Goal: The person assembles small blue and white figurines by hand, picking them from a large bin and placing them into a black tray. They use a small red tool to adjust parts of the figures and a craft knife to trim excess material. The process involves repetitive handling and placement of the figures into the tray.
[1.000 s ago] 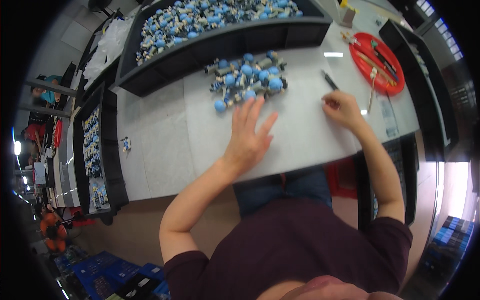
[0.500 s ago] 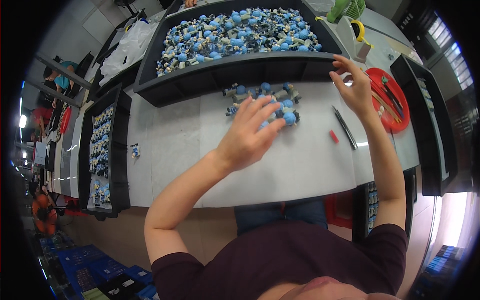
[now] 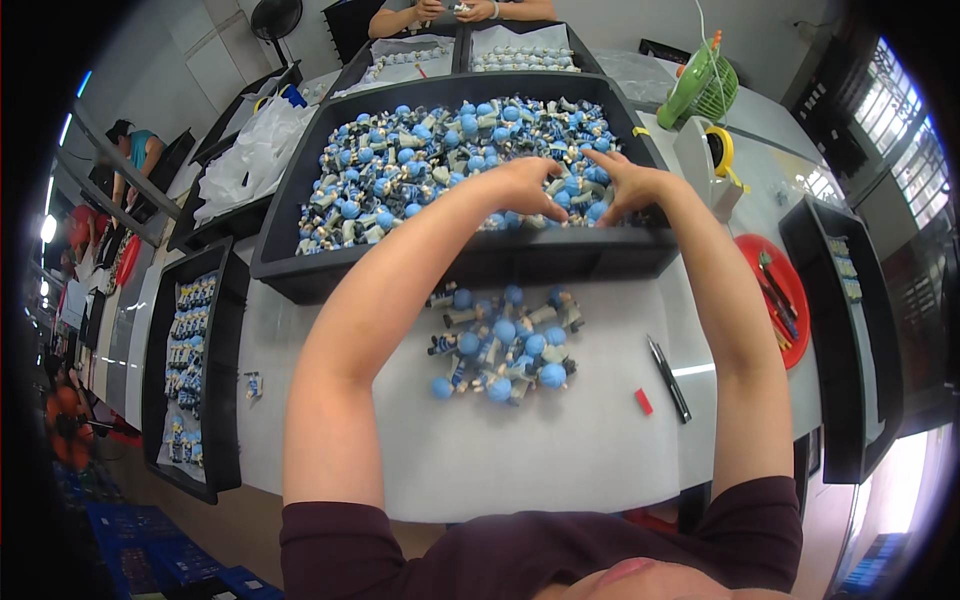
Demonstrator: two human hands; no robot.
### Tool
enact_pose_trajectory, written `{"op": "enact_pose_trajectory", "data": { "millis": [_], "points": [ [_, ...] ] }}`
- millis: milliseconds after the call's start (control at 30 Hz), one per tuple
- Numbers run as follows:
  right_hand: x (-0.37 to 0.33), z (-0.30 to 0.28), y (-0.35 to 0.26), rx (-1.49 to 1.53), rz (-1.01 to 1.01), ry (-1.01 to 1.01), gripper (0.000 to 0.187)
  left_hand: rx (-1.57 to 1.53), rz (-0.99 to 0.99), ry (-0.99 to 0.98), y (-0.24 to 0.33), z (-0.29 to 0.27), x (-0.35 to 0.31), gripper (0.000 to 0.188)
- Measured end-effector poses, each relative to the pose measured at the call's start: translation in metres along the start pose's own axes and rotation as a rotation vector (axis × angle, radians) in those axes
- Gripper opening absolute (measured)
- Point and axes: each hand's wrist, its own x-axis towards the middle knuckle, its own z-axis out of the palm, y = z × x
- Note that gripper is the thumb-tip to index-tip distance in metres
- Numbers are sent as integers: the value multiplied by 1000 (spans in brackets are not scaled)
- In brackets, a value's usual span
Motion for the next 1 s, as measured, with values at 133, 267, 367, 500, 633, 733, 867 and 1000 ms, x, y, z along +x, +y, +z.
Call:
{"op": "enact_pose_trajectory", "data": {
  "millis": [133, 267, 367, 500, 633, 733, 867, 1000],
  "points": [
    [9, -12, 4, 17, 30, -27, 133, -8, -56, -145, 4, 10, 51, 105],
    [16, -17, -1, -8, 5, -95, 135, -44, -88, -255, -10, 16, 75, 122],
    [25, -21, 3, 52, -9, -49, 130, -102, -84, -225, -16, 17, 66, 121],
    [29, -25, 10, 317, 69, -27, 115, -197, -125, -204, -6, 12, 56, 123],
    [46, -5, 13, 83, 150, 77, 113, 11, -166, -181, 11, 36, 60, 128],
    [47, -4, 4, -96, 219, 72, 115, 128, -199, -115, 24, 47, 57, 123],
    [45, -10, -4, -103, 209, 61, 116, 215, -155, -127, 16, 49, 73, 114],
    [56, 2, 11, 0, 136, 98, 119, 169, -203, -144, 22, 44, 71, 116]
  ]
}}
